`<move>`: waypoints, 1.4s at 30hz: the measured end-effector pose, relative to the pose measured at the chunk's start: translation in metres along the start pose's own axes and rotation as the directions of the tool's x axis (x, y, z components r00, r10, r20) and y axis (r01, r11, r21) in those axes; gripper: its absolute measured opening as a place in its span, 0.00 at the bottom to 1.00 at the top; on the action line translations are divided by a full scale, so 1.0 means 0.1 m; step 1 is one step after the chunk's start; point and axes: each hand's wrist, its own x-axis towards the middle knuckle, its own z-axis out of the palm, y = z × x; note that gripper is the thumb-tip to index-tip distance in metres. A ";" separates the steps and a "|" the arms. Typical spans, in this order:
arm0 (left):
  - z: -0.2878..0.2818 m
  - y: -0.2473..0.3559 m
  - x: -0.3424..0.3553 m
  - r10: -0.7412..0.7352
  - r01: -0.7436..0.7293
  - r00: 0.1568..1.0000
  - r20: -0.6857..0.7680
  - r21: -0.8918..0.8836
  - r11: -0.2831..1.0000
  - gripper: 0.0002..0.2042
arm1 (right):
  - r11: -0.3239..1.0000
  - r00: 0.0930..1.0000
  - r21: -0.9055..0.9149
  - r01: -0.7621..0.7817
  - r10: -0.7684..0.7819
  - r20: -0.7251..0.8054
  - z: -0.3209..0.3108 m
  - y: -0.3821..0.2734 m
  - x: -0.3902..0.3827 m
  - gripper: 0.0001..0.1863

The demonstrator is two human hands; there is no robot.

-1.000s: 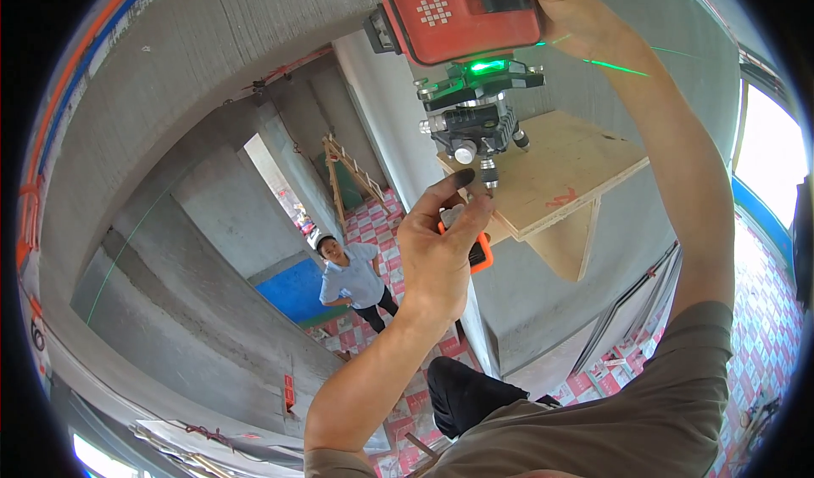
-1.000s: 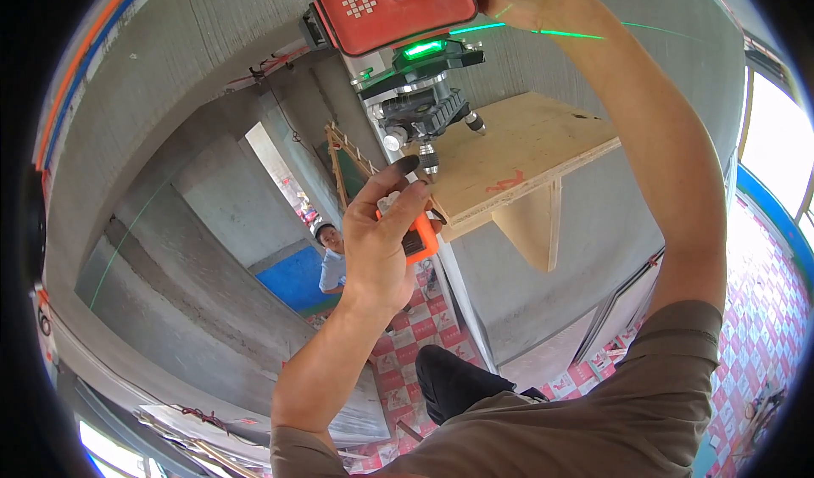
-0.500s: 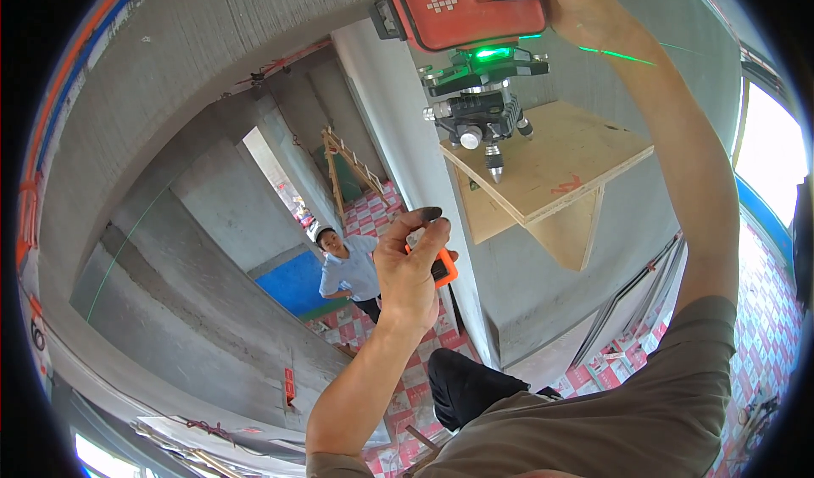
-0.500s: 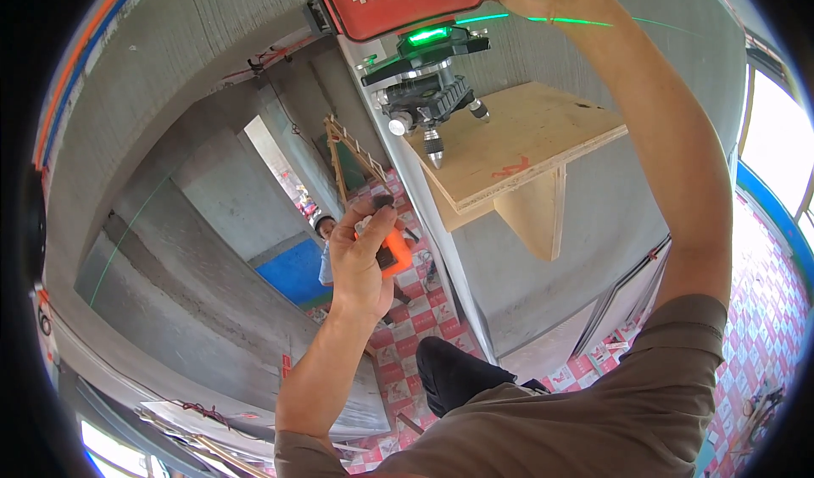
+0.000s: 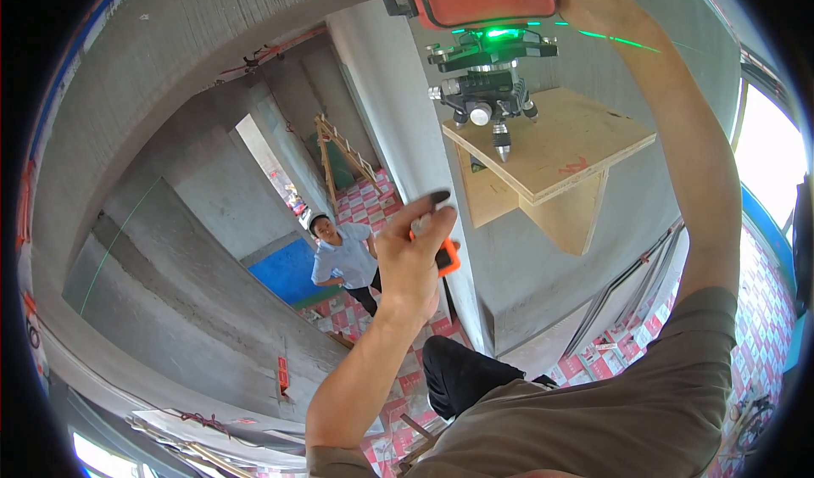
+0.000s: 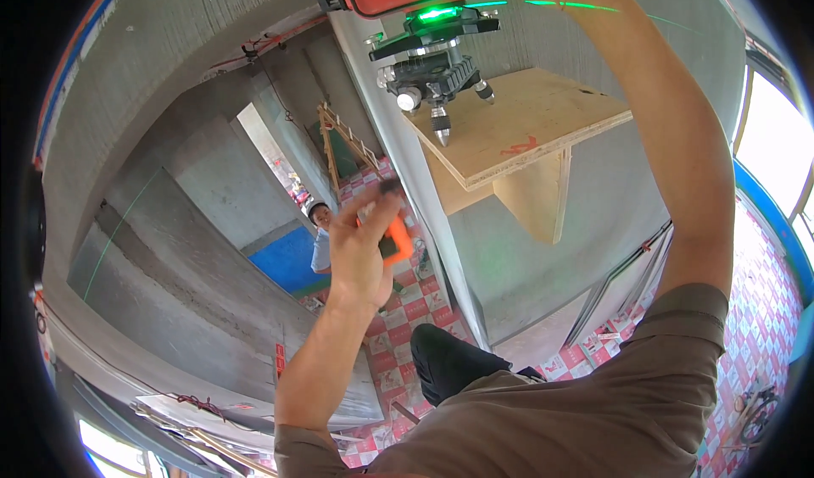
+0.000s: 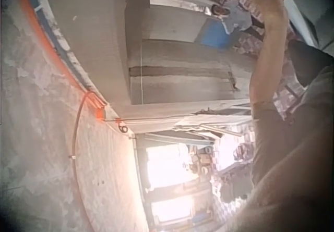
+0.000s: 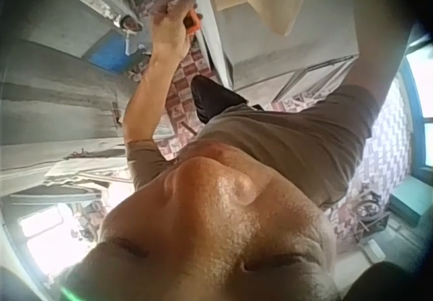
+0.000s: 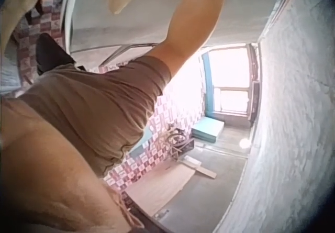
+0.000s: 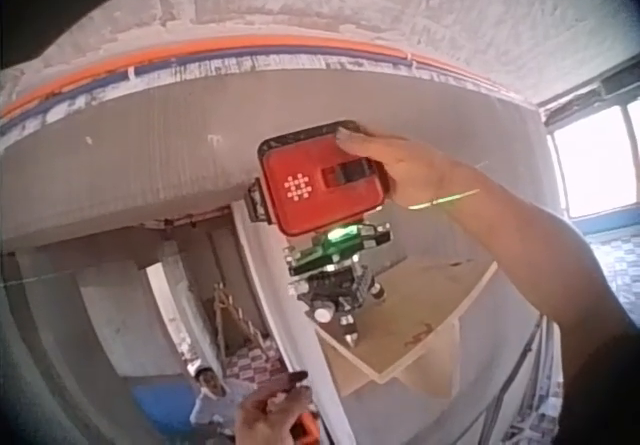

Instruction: The person is using a laser level to mark lines on a concrete wall and then uses an angle grinder to cut into the surface.

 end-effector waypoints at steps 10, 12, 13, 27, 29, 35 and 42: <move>0.57 0.41 0.22 0.073 -0.124 0.981 0.178 0.297 0.947 0.14 | 0.864 0.797 -0.364 -0.348 0.068 -0.600 0.51 -0.02 0.09 0.23; 0.59 0.42 0.23 0.059 -0.109 0.983 0.175 0.289 0.951 0.14 | 0.874 0.816 -0.391 -0.288 0.010 -0.579 0.45 0.03 0.08 0.22; 0.60 0.43 0.23 0.047 -0.093 0.985 0.168 0.277 0.956 0.14 | 0.873 0.813 -0.394 -0.287 0.005 -0.582 0.42 0.03 0.08 0.22; 0.69 0.43 0.02 0.183 -0.247 0.965 0.188 0.418 0.874 0.13 | 0.893 0.794 -0.392 -0.221 -0.068 -0.604 0.67 -0.13 0.03 0.19; 0.69 0.43 0.00 0.163 -0.228 0.969 0.185 0.421 0.878 0.13 | 0.895 0.791 -0.385 -0.227 -0.061 -0.609 0.66 -0.14 0.02 0.19; 0.70 0.44 0.01 0.188 -0.270 0.958 0.217 0.457 0.848 0.12 | 0.913 0.823 -0.361 -0.188 -0.054 -0.565 0.62 -0.16 -0.03 0.19; 0.72 0.42 0.01 0.183 -0.252 0.961 0.207 0.384 0.888 0.13 | 0.922 0.824 -0.339 -0.185 -0.042 -0.566 0.50 -0.14 -0.04 0.20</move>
